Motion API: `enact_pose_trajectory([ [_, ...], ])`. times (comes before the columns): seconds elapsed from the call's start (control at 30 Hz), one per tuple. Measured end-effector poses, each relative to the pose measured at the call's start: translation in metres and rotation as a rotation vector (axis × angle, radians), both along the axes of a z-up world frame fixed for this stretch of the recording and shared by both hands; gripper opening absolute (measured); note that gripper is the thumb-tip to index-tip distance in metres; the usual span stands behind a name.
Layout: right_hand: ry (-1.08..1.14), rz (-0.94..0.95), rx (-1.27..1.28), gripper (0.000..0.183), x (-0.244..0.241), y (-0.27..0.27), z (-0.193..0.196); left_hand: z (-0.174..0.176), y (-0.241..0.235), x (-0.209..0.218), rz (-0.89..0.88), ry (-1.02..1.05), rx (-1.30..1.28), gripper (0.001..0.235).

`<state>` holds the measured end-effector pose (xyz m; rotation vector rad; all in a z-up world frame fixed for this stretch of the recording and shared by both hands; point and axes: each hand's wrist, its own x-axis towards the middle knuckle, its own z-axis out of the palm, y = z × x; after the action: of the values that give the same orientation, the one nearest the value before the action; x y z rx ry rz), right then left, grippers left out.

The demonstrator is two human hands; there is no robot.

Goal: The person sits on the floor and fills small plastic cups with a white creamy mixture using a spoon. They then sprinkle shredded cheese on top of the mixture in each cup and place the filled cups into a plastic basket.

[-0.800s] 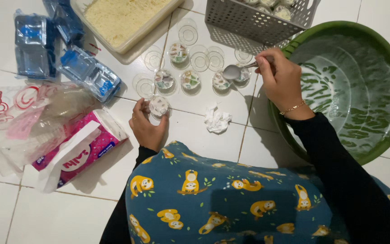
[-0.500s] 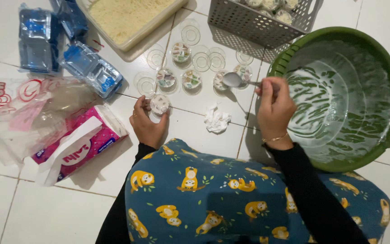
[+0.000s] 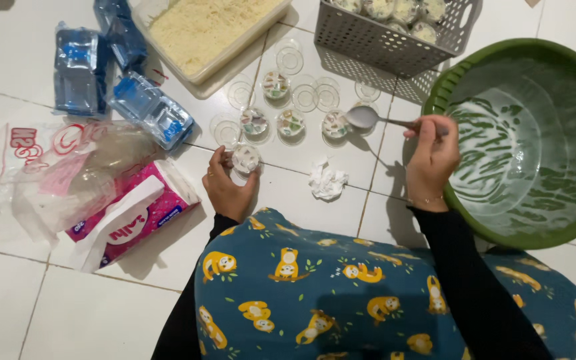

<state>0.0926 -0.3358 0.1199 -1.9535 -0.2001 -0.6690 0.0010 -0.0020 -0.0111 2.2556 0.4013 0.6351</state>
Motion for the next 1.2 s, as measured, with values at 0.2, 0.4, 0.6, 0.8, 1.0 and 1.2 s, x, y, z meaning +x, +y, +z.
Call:
enact_pose_trajectory([
  [0.2,-0.009,0.008,-0.118,0.013,0.012,0.012,0.021,-0.013,0.005,0.002,-0.019,0.016,0.035,0.095],
  [0.4,-0.016,-0.079,-0.204,0.013,0.016,0.013,0.011,-0.002,0.001,0.0,-0.012,0.042,0.004,0.093],
  [0.6,0.063,-0.008,-0.235,0.014,0.014,0.023,0.019,0.002,0.0,0.0,-0.014,0.069,-0.015,0.09],
  [0.8,0.086,-0.024,-0.272,0.011,0.013,0.033,0.01,0.001,0.002,0.0,-0.018,0.073,-0.017,0.089],
  [1.0,0.102,-0.036,-0.224,0.014,0.014,0.03,0.0,0.002,0.002,-0.001,-0.039,0.055,0.001,0.091],
  [1.2,0.07,0.0,-0.183,0.013,0.015,0.031,-0.006,0.004,0.001,0.0,-0.025,0.05,-0.013,0.089],
])
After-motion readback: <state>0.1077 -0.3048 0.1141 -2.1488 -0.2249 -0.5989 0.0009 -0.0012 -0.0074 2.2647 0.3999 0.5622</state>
